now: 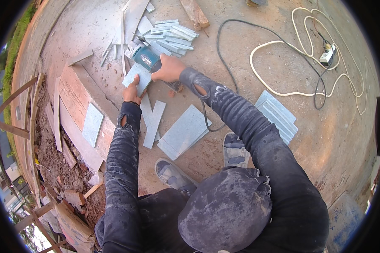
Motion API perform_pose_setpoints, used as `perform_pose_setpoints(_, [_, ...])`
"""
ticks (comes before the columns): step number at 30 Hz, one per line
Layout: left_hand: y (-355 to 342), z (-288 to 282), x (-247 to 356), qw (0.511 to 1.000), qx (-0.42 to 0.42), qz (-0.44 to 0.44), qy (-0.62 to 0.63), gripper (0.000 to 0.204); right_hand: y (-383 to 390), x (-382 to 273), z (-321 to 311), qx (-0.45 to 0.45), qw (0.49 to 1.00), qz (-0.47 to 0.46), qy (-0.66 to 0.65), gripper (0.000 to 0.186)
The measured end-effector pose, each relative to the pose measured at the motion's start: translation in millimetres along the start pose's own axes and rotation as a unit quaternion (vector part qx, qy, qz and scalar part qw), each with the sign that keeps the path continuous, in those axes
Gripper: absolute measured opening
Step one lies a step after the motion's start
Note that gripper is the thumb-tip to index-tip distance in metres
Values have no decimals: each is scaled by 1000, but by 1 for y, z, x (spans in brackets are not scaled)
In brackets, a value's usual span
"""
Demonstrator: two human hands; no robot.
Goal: The person holds a light-blue tile with their left hand and uses an angle grinder with their right hand to cut into the edge of the tile. They repeat this action on several tiles, placing the grinder down and picking up new tiles from a stack on the ground.
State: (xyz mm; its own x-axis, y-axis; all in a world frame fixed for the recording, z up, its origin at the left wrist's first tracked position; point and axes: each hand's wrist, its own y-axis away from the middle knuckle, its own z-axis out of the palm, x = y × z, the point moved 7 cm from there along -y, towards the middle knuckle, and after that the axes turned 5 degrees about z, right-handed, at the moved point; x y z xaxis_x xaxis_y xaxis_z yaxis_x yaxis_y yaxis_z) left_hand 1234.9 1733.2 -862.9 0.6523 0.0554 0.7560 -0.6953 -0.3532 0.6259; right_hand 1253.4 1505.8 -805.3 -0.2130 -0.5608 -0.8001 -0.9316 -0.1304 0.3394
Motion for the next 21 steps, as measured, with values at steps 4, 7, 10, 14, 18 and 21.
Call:
perform_pose_setpoints(4, [4,2,1,1000,3,3,3,42,4,1,-2,9,1000,-5,1,78])
perform_pose_setpoints(7, [4,2,1,1000,8,0,0,43,5,3,-2,6,1000,-6,-6,78])
perform_pose_setpoints(10, [1,0,0,1000,12,-1,-2,43,7,3,-2,3,1000,-4,-12,77])
perform_pose_setpoints(14, [-3,-2,-1,1000,14,0,0,42,9,2,-2,7,1000,-7,-12,77])
perform_pose_setpoints(18, [2,2,-1,1000,13,-1,-3,40,10,7,-2,-12,1000,10,-10,81])
perform_pose_setpoints(21, [1,0,0,1000,6,1,-1,38,14,4,-4,-25,999,18,-11,84])
